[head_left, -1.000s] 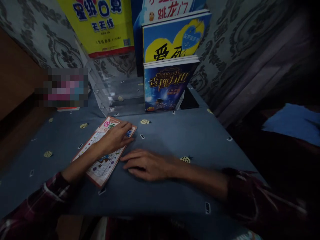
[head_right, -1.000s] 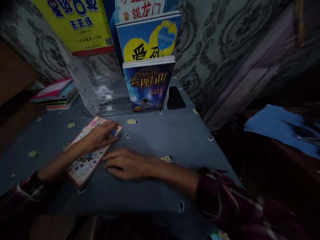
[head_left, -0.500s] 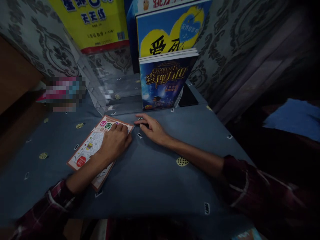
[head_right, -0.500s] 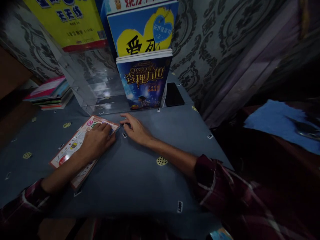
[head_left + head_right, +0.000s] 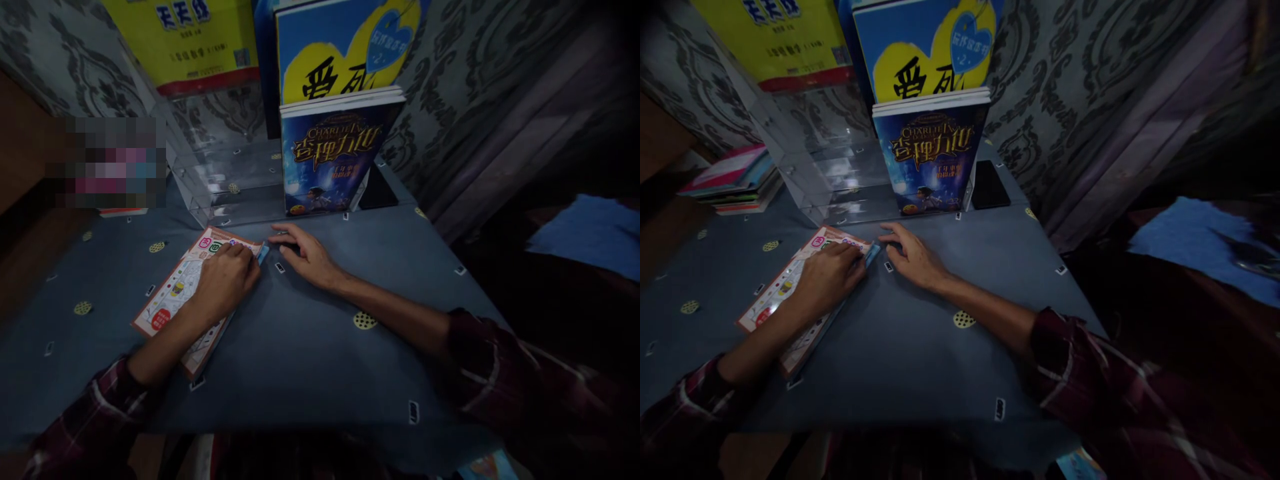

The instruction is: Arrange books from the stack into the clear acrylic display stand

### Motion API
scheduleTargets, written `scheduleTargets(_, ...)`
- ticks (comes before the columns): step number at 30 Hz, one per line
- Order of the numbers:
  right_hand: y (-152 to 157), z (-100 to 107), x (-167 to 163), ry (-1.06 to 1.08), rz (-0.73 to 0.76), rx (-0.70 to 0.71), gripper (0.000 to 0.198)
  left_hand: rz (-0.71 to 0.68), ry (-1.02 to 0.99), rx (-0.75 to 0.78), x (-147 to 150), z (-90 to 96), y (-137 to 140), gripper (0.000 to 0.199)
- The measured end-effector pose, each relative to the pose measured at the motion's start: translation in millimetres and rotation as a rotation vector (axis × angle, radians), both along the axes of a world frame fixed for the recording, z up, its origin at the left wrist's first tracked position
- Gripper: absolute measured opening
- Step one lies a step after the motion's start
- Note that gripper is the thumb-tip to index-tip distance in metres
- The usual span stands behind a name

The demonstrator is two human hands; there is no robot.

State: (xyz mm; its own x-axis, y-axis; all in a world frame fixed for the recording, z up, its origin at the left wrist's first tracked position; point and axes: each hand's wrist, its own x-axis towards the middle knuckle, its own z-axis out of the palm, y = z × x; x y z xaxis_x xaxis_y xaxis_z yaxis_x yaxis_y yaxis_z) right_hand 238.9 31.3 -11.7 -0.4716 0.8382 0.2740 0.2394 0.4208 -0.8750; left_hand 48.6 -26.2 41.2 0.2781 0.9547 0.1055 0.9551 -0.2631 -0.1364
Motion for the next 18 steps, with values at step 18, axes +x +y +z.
scheduleTargets(18, -17, 8, -1, -0.426, 0.169, 0.417, 0.053, 0.081, -0.057, -0.039, -65, -0.6, -23, 0.032)
